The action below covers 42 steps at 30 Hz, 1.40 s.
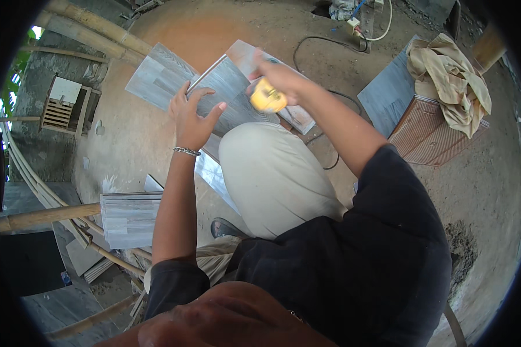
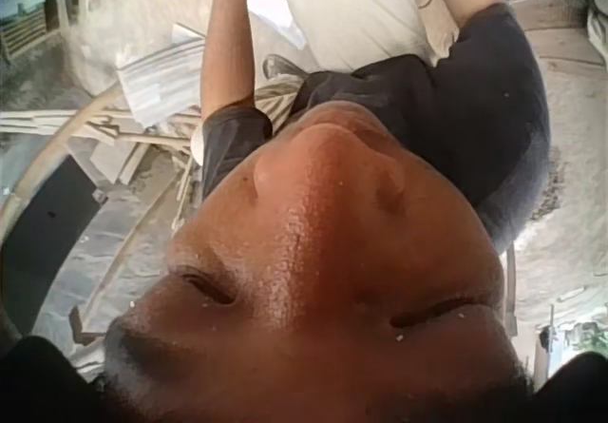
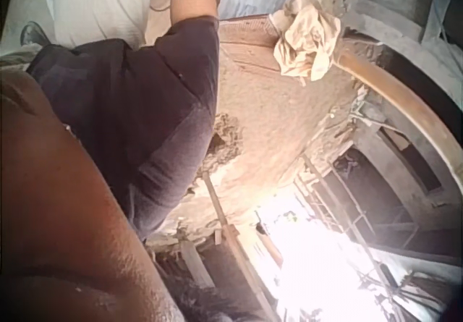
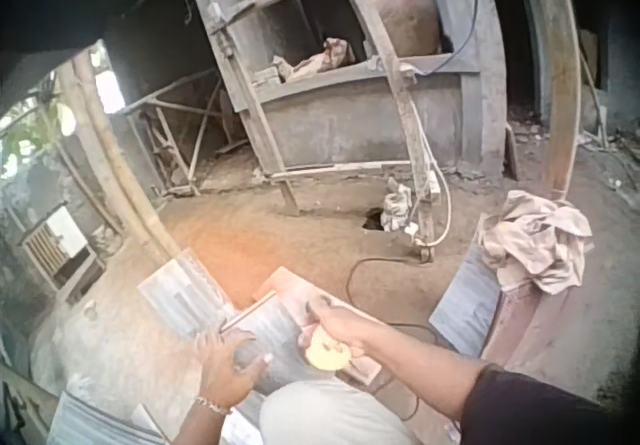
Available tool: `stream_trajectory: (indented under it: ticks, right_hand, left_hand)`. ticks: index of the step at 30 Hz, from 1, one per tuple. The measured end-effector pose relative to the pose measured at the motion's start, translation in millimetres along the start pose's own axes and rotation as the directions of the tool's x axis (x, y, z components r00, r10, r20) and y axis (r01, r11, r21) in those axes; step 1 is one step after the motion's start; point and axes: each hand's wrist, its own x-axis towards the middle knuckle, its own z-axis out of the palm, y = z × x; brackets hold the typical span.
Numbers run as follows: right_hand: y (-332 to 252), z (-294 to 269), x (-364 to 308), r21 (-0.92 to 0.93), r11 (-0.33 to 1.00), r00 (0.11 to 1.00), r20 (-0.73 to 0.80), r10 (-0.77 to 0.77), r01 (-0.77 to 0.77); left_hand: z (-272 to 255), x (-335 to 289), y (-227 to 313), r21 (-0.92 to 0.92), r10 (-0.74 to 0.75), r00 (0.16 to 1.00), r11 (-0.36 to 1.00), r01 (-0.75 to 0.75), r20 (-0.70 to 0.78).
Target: Measuring, cutting, and cleaning floor tiles using an angle grinder and a measuring tape.
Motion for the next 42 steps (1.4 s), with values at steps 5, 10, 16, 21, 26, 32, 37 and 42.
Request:
stream_trajectory:
  ticks: [5, 10, 16, 21, 26, 32, 37, 42]
  right_hand:
    - [-12, 56, -24, -0.947, 0.234, 0.971, 0.188, -0.145, 0.219]
    - [2, 69, -40, -0.923, 0.207, 0.939, 0.29, -0.183, 0.325]
    - [2, 74, -46, -0.788, 0.447, 0.902, 0.314, -0.298, 0.422]
    - [-4, 82, -35, -0.809, 0.33, 0.866, 0.397, -0.304, 0.487]
    - [-18, 79, -20, -0.804, 0.254, 0.836, 0.467, -0.289, 0.538]
    - [-22, 29, 12, -0.769, 0.083, 0.762, 0.601, -0.242, 0.633]
    - [2, -76, 31, -0.879, -0.039, 0.808, 0.453, -0.377, 0.474]
    - [47, -153, 45, -0.92, -0.041, 0.801, 0.362, -0.476, 0.391]
  left_hand:
    - [-16, 0, 0, -0.074, -0.024, 0.991, 0.997, 0.034, 0.135]
    - [-16, -2, 4, -0.097, -0.097, 0.973, 0.988, 0.119, 0.208]
    - [-22, 7, -6, -0.134, -0.096, 0.945, 0.98, 0.144, 0.314]
    - [-31, 19, -16, -0.126, -0.087, 0.899, 0.98, 0.155, 0.43]
    - [-32, 26, -23, -0.106, -0.136, 0.876, 0.973, 0.207, 0.462]
    - [-16, 29, -46, -0.185, -0.137, 0.93, 0.96, 0.208, 0.34]
    - [-6, 27, -63, -0.256, -0.141, 0.942, 0.94, 0.223, 0.304]
    - [0, 27, -66, -0.092, -0.044, 0.935, 0.992, 0.081, 0.352]
